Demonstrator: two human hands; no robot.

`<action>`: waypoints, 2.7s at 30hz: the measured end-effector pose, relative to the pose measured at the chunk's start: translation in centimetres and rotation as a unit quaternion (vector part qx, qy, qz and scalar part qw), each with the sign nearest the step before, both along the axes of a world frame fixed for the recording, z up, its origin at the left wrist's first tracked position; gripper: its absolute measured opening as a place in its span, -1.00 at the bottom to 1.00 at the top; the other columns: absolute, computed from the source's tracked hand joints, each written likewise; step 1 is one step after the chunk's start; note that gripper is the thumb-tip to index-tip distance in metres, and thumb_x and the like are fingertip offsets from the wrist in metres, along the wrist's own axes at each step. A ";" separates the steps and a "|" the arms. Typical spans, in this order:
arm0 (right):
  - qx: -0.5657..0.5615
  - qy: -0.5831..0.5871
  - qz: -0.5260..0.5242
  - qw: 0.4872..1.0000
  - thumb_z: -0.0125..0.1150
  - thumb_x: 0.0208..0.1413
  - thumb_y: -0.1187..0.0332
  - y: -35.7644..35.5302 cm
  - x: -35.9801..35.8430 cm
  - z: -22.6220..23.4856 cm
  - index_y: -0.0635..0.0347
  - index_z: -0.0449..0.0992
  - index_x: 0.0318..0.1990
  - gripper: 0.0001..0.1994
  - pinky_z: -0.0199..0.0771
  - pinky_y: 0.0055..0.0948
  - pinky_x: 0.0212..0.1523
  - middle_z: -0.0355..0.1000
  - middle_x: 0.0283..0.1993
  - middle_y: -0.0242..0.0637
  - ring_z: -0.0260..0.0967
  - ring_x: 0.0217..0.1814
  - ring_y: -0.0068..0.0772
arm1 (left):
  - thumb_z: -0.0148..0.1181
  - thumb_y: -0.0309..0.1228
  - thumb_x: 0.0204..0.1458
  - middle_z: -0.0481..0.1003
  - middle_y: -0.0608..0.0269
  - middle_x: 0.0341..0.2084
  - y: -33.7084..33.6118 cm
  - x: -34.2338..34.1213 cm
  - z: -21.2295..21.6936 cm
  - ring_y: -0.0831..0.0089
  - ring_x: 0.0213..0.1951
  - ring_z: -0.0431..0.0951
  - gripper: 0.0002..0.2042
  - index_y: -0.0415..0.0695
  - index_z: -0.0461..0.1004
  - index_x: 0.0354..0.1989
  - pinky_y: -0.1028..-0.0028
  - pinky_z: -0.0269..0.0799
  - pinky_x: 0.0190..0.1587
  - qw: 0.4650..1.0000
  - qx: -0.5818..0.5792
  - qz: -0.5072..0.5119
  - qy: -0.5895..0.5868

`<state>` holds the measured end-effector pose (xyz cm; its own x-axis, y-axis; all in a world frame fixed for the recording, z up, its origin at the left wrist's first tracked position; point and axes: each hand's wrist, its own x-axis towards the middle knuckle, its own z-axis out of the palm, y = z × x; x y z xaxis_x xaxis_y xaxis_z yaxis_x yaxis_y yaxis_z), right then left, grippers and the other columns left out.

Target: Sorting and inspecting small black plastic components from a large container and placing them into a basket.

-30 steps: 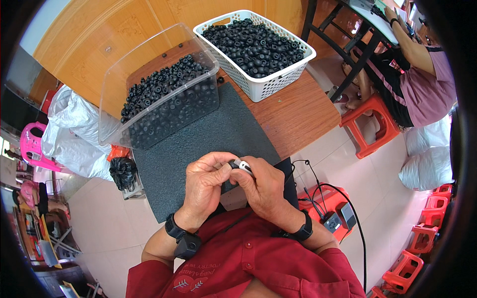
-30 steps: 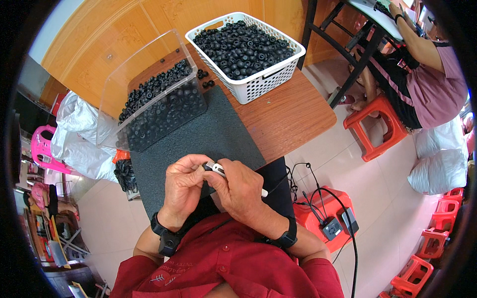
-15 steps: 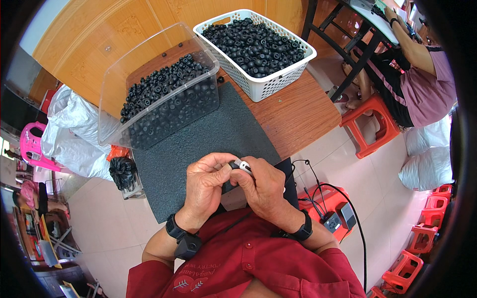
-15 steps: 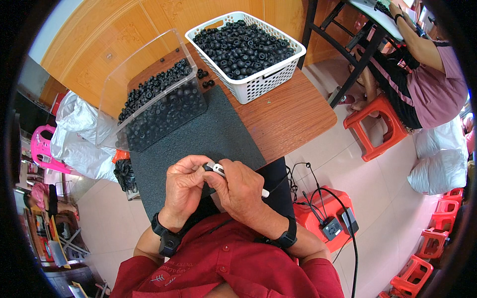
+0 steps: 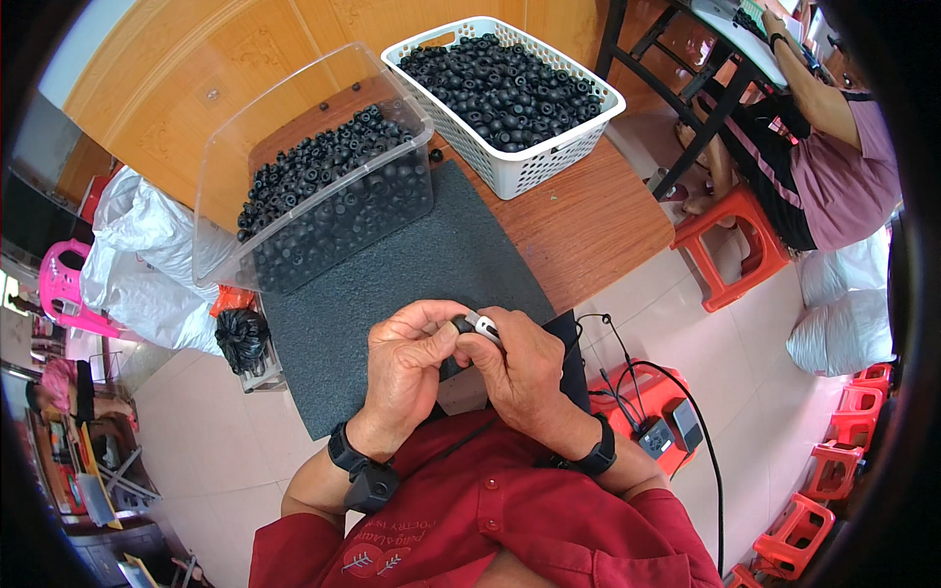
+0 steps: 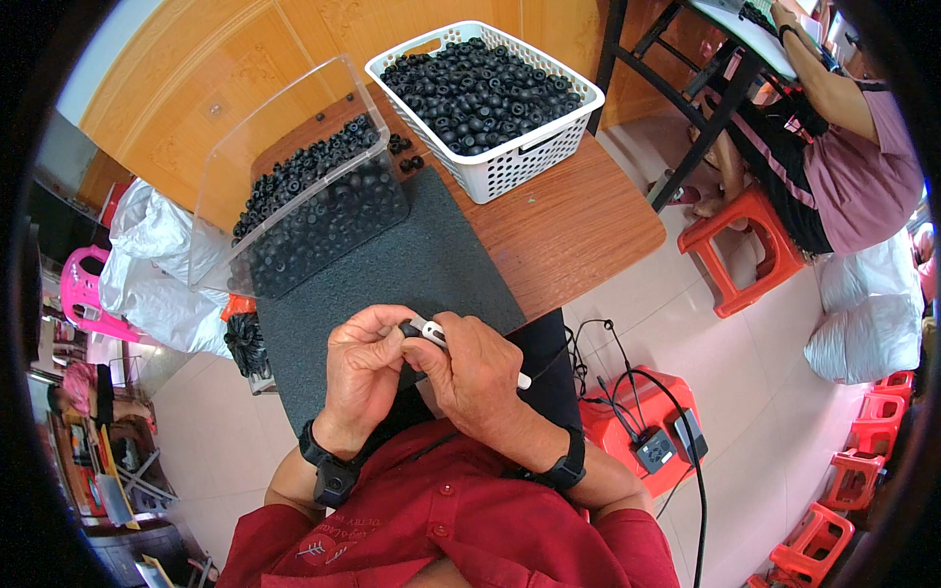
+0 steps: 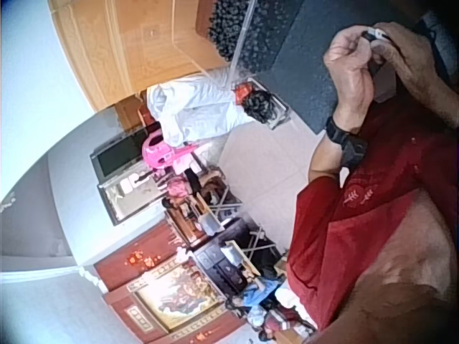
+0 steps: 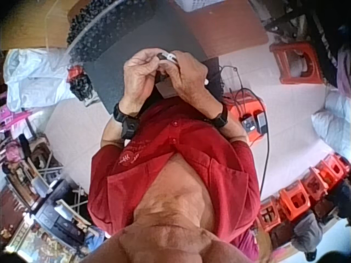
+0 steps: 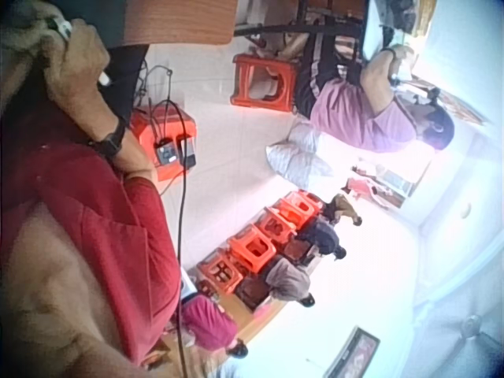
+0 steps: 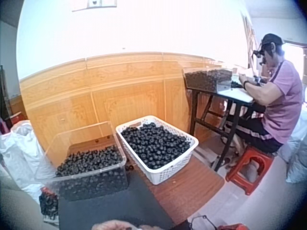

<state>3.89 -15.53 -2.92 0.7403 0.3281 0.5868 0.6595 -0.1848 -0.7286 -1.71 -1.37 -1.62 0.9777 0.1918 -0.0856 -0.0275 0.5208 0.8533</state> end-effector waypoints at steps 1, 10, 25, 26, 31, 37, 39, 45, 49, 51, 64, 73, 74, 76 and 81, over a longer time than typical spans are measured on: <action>-0.002 0.000 0.001 1.000 0.28 0.15 0.17 0.0 0.0 0.0 0.27 0.49 -0.26 -0.70 0.31 -0.34 -0.58 0.37 -0.53 -0.24 0.38 -0.56 -0.25 | 0.19 -0.48 0.16 0.57 0.14 -0.30 0.0 0.0 0.0 0.46 -0.33 0.54 -0.80 -0.36 0.50 -0.12 0.50 0.48 -0.24 1.000 0.001 0.001 0.001; -0.041 -0.060 -0.032 0.997 0.20 0.21 0.15 -0.1 0.3 0.1 0.21 0.41 -0.40 -0.69 0.26 -0.33 -0.63 0.26 -0.60 -0.26 0.30 -0.62 -0.25 | 0.18 -0.48 0.17 0.57 0.12 -0.32 -0.1 -0.1 0.0 0.45 -0.38 0.54 -0.80 -0.36 0.50 -0.12 0.48 0.50 -0.28 1.000 0.019 0.011 0.010; -0.039 -0.032 0.039 0.998 0.20 0.23 0.25 -0.5 0.2 -0.8 0.24 0.43 -0.42 -0.74 0.32 -0.38 -0.61 0.32 -0.58 -0.24 0.34 -0.61 -0.28 | 0.17 -0.47 0.17 0.57 0.13 -0.29 -0.3 -0.3 -0.3 0.44 -0.33 0.55 -0.81 -0.34 0.50 -0.14 0.46 0.49 -0.24 0.998 -0.046 -0.002 0.047; 0.010 0.027 0.050 0.998 0.19 0.24 0.27 -0.4 0.1 -0.5 0.26 0.45 -0.38 -0.76 0.35 -0.42 -0.57 0.37 -0.55 -0.23 0.38 -0.57 -0.33 | 0.18 -0.47 0.17 0.57 0.13 -0.29 -0.3 -0.1 -0.2 0.44 -0.33 0.55 -0.82 -0.34 0.51 -0.14 0.46 0.49 -0.24 0.998 -0.045 -0.004 0.040; 0.115 0.253 0.097 0.956 0.13 0.31 0.31 -0.9 0.0 0.7 0.33 0.52 -0.28 -0.77 0.42 -0.56 -0.38 0.51 -0.41 -0.27 0.44 -0.38 -0.59 | 0.19 -0.50 0.16 0.57 0.15 -0.30 -0.4 0.2 -0.2 0.46 -0.32 0.54 -0.84 -0.33 0.52 -0.15 0.47 0.49 -0.22 1.000 0.007 0.008 0.023; 0.110 0.323 0.123 0.932 0.13 0.31 0.31 -1.0 0.0 0.8 0.35 0.51 -0.30 -0.76 0.42 -0.57 -0.36 0.50 -0.42 -0.33 0.40 -0.35 -0.66 | 0.20 -0.54 0.14 0.57 0.15 -0.30 -0.8 0.5 -0.4 0.47 -0.31 0.53 -0.84 -0.35 0.53 -0.15 0.47 0.49 -0.19 0.999 0.043 0.011 0.026; 0.109 0.325 0.124 0.931 0.12 0.31 0.32 -1.2 0.0 0.4 0.35 0.51 -0.29 -0.77 0.43 -0.59 -0.34 0.51 -0.41 -0.34 0.40 -0.34 -0.67 | 0.21 -0.54 0.13 0.57 0.16 -0.30 -1.0 0.5 -0.2 0.47 -0.30 0.53 -0.83 -0.36 0.52 -0.15 0.47 0.49 -0.18 0.999 0.033 0.010 0.035; 0.142 0.379 0.093 0.910 0.13 0.31 0.32 -2.0 0.1 0.2 0.32 0.51 -0.29 -0.78 0.22 -0.64 -0.43 0.33 -0.47 -0.55 0.17 -0.41 -0.76 | 0.20 -0.53 0.12 0.56 0.13 -0.41 -0.8 2.3 1.7 0.49 -0.46 0.51 -0.83 -0.36 0.54 -0.16 0.51 0.47 -0.34 0.998 0.051 0.007 0.034; 0.140 0.388 0.080 0.908 0.16 0.29 0.31 -2.3 0.1 -0.6 0.31 0.49 -0.32 -0.78 0.14 -0.64 -0.45 0.22 -0.49 -0.61 0.07 -0.42 -0.79 | 0.24 -0.39 0.12 0.53 0.14 -0.49 0.0 7.6 5.6 0.47 -0.56 0.49 -0.76 -0.34 0.51 -0.17 0.52 0.40 -0.51 0.992 0.124 -0.005 0.009; 0.137 0.387 0.087 0.908 0.17 0.29 0.30 -2.5 0.0 -0.7 0.31 0.49 -0.32 -0.77 0.13 -0.64 -0.46 0.22 -0.49 -0.62 0.07 -0.42 -0.79 | 0.23 -0.40 0.12 0.53 0.16 -0.48 0.6 11.7 7.1 0.49 -0.58 0.47 -0.77 -0.33 0.51 -0.16 0.51 0.37 -0.55 0.990 0.136 -0.012 -0.028; 0.143 0.415 0.116 0.891 0.17 0.27 0.35 -2.2 -0.5 -1.3 0.32 0.48 -0.33 -0.80 0.14 -0.65 -0.44 0.23 -0.47 -0.60 0.08 -0.40 -0.78 | 0.24 -0.52 0.05 0.59 0.17 -0.44 13.1 13.1 13.7 0.49 -0.44 0.58 -0.85 -0.33 0.56 -0.24 0.56 0.42 -0.51 0.892 0.443 0.035 0.082; 0.111 0.393 0.129 0.904 0.19 0.26 0.35 -1.5 -0.9 -1.5 0.34 0.50 -0.31 -0.81 0.17 -0.65 -0.43 0.26 -0.47 -0.60 0.12 -0.40 -0.78 | 0.13 -0.70 -0.03 0.58 0.37 -0.44 16.6 11.8 9.5 0.65 -0.37 0.50 -0.79 -0.26 0.64 -0.27 0.60 0.44 -0.29 0.848 0.517 -0.082 0.080; 0.110 0.395 0.126 0.903 0.19 0.26 0.35 -1.6 -0.9 -1.5 0.34 0.50 -0.31 -0.80 0.17 -0.65 -0.43 0.26 -0.47 -0.60 0.12 -0.40 -0.78 | 0.14 -0.72 -0.06 0.58 0.38 -0.44 16.5 11.9 9.5 0.65 -0.37 0.50 -0.77 -0.24 0.65 -0.26 0.61 0.44 -0.28 0.840 0.530 -0.091 0.070; 0.107 0.398 0.123 0.903 0.19 0.26 0.35 -1.8 -0.9 -1.5 0.34 0.51 -0.31 -0.80 0.17 -0.65 -0.44 0.26 -0.47 -0.60 0.11 -0.41 -0.78 | 0.16 -0.74 -0.09 0.58 0.40 -0.44 16.2 12.0 9.8 0.66 -0.36 0.49 -0.74 -0.23 0.66 -0.25 0.62 0.44 -0.28 0.822 0.557 -0.109 0.049; 0.097 0.394 0.131 0.905 0.20 0.26 0.32 -1.8 -1.1 -1.4 0.34 0.51 -0.32 -0.78 0.16 -0.64 -0.46 0.25 -0.49 -0.61 0.10 -0.42 -0.78 | 0.20 -0.72 -0.08 0.57 0.37 -0.47 17.0 12.3 10.5 0.66 -0.41 0.47 -0.75 -0.23 0.67 -0.23 0.63 0.42 -0.31 0.815 0.551 -0.170 0.054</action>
